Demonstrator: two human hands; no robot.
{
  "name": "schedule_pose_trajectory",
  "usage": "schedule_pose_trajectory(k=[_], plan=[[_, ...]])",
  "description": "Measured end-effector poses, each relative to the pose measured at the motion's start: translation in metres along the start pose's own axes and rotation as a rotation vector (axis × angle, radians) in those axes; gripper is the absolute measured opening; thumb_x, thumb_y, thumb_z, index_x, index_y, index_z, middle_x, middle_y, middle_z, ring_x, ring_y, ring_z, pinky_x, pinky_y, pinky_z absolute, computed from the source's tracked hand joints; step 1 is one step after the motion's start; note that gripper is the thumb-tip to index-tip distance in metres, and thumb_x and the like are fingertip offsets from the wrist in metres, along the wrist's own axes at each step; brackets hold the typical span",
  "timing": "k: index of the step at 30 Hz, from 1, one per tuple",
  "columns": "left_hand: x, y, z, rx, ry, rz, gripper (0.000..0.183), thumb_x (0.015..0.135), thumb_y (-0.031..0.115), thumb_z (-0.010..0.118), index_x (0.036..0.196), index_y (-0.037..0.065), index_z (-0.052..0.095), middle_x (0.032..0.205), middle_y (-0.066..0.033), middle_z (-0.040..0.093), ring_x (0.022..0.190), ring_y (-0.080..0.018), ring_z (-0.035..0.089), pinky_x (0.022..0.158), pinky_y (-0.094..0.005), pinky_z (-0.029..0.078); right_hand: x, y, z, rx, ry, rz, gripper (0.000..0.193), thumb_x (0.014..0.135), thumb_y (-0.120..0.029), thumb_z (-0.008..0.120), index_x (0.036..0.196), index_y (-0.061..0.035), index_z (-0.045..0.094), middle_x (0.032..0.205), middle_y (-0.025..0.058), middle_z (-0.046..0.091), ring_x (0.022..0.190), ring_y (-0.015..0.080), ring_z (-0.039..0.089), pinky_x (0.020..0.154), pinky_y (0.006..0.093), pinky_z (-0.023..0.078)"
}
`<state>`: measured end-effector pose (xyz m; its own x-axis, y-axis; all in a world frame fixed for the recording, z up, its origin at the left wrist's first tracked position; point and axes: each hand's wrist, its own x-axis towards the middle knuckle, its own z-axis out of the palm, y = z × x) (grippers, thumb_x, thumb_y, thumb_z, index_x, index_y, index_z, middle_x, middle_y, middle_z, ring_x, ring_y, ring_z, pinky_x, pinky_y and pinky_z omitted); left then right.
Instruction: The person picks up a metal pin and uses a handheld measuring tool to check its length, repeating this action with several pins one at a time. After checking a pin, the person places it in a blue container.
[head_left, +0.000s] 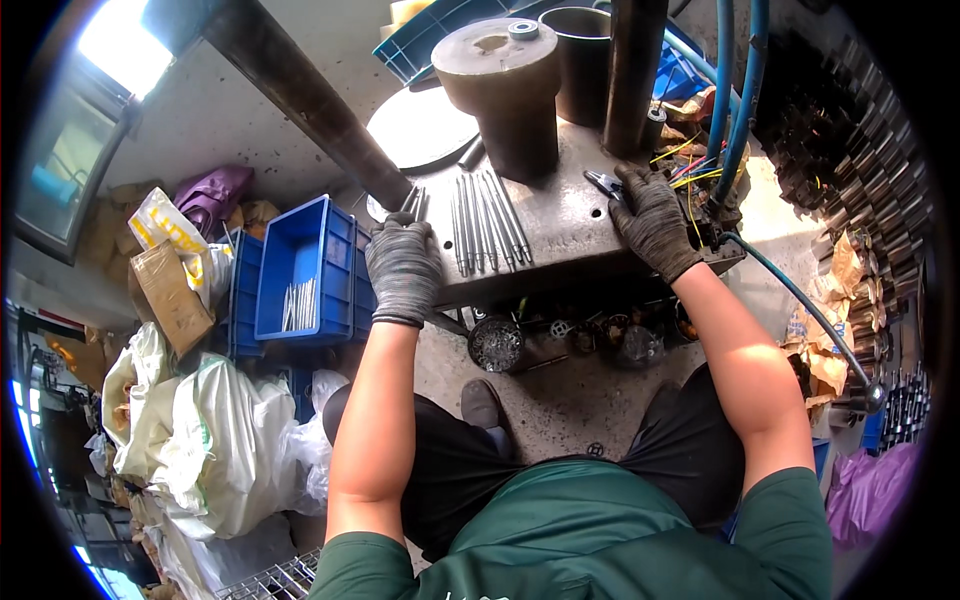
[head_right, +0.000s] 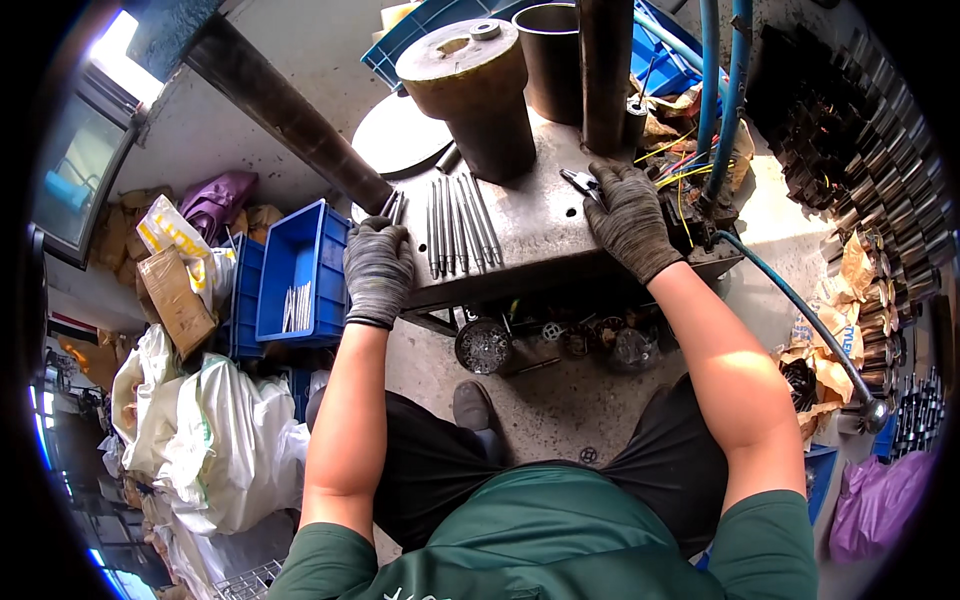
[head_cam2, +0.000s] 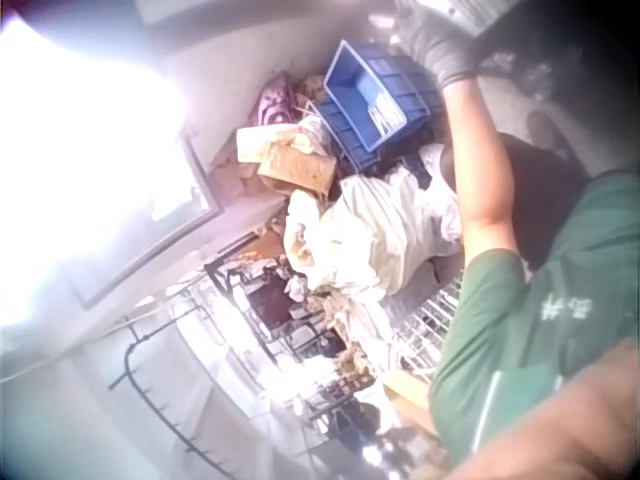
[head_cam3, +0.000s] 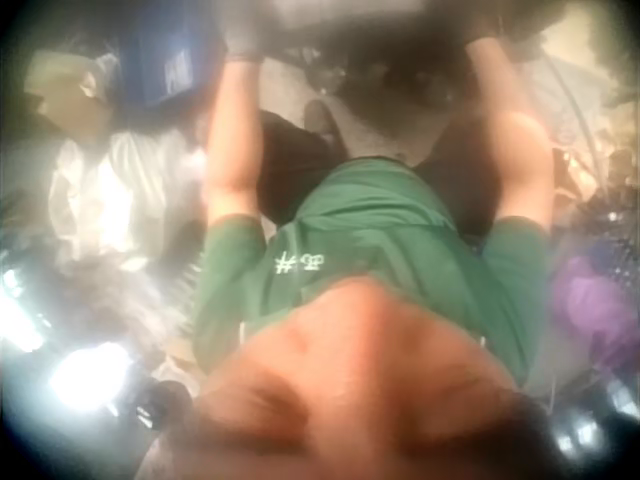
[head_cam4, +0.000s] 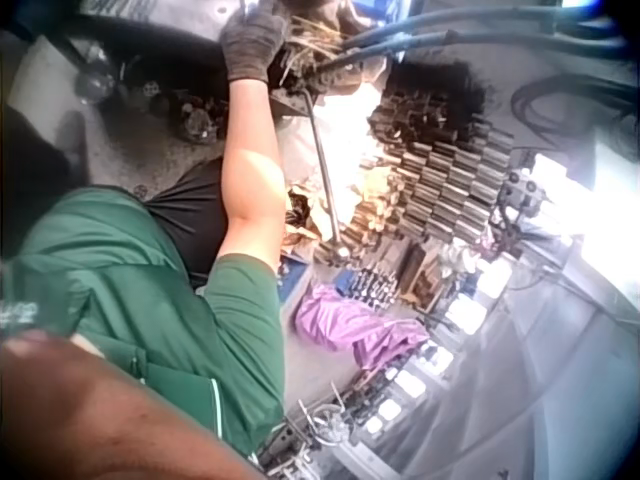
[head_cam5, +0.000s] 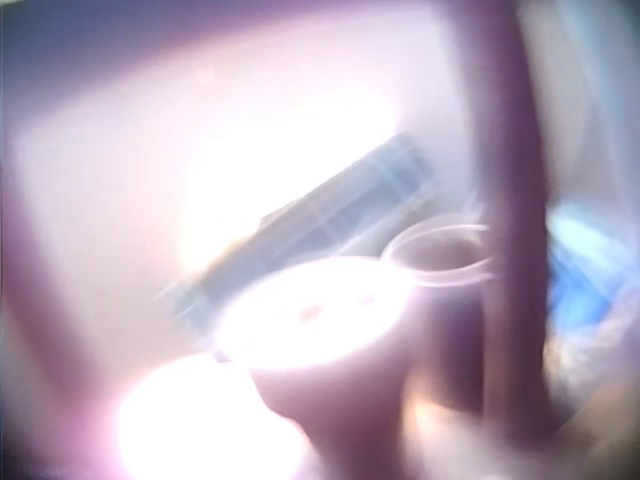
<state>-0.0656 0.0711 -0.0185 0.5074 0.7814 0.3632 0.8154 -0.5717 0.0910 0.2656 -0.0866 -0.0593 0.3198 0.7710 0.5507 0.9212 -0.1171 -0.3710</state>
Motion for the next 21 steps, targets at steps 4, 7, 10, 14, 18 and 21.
schedule_pose_trajectory(k=[4,7,10,14,18,21], plan=[[0.003,-0.009,0.005,-0.063,0.064,-0.118,0.039,0.082,0.017,0.075,0.12,0.011,0.073,0.13,-0.0144,0.065,0.123,-0.0357,0.056,0.11,-0.0454,0.045,0.0,-0.001,-0.002,0.015,0.003,0.006,0.051,0.084,-0.014,0.074,0.133,-0.0023,0.062,0.123,0.0228,0.063,0.113,0.0411,0.06,0.102,0.046,0.048],[0.004,-0.021,0.01,-0.151,0.028,-0.26,0.049,0.084,0.023,0.078,0.13,0.01,0.068,0.135,-0.0191,0.061,0.126,-0.0376,0.057,0.111,-0.044,0.045,0.002,-0.005,-0.004,-0.008,-0.002,0.002,0.052,0.085,-0.014,0.073,0.134,-0.0026,0.062,0.123,0.0232,0.063,0.115,0.0408,0.06,0.103,0.0456,0.048],[0.004,-0.032,0.013,-0.224,-0.016,-0.284,0.045,0.088,0.024,0.076,0.13,0.009,0.068,0.132,-0.0224,0.062,0.123,-0.0388,0.059,0.108,-0.0443,0.048,0.004,-0.01,-0.006,0.044,-0.012,0.029,0.047,0.083,-0.018,0.073,0.127,-0.0029,0.067,0.126,0.0224,0.065,0.119,0.0406,0.059,0.108,0.0473,0.045],[0.001,-0.043,0.012,-0.188,-0.05,-0.296,0.043,0.088,0.023,0.074,0.129,0.01,0.068,0.127,-0.0232,0.062,0.116,-0.0407,0.063,0.104,-0.0448,0.051,0.003,-0.003,0.003,0.035,0.001,0.026,0.046,0.081,-0.017,0.073,0.124,-0.0014,0.068,0.124,0.0214,0.066,0.117,0.0402,0.06,0.106,0.0472,0.047],[0.004,-0.058,-0.009,-0.216,-0.224,-0.329,0.055,0.086,0.024,0.076,0.134,0.001,0.062,0.127,-0.0242,0.064,0.115,-0.0391,0.065,0.103,-0.0428,0.052,0.002,0.003,0.006,0.072,-0.023,0.025,0.047,0.081,-0.013,0.074,0.125,-0.0005,0.067,0.123,0.0218,0.065,0.113,0.04,0.061,0.103,0.0476,0.048],[0.009,-0.08,-0.024,-0.315,-0.485,-0.352,0.066,0.082,0.023,0.078,0.139,-0.002,0.057,0.123,-0.0262,0.069,0.116,-0.0359,0.067,0.103,-0.0392,0.052,-0.001,0.01,0.008,0.035,0.019,-0.007,0.047,0.081,-0.013,0.074,0.126,-0.0009,0.067,0.123,0.0227,0.065,0.112,0.0405,0.061,0.102,0.0476,0.048]])
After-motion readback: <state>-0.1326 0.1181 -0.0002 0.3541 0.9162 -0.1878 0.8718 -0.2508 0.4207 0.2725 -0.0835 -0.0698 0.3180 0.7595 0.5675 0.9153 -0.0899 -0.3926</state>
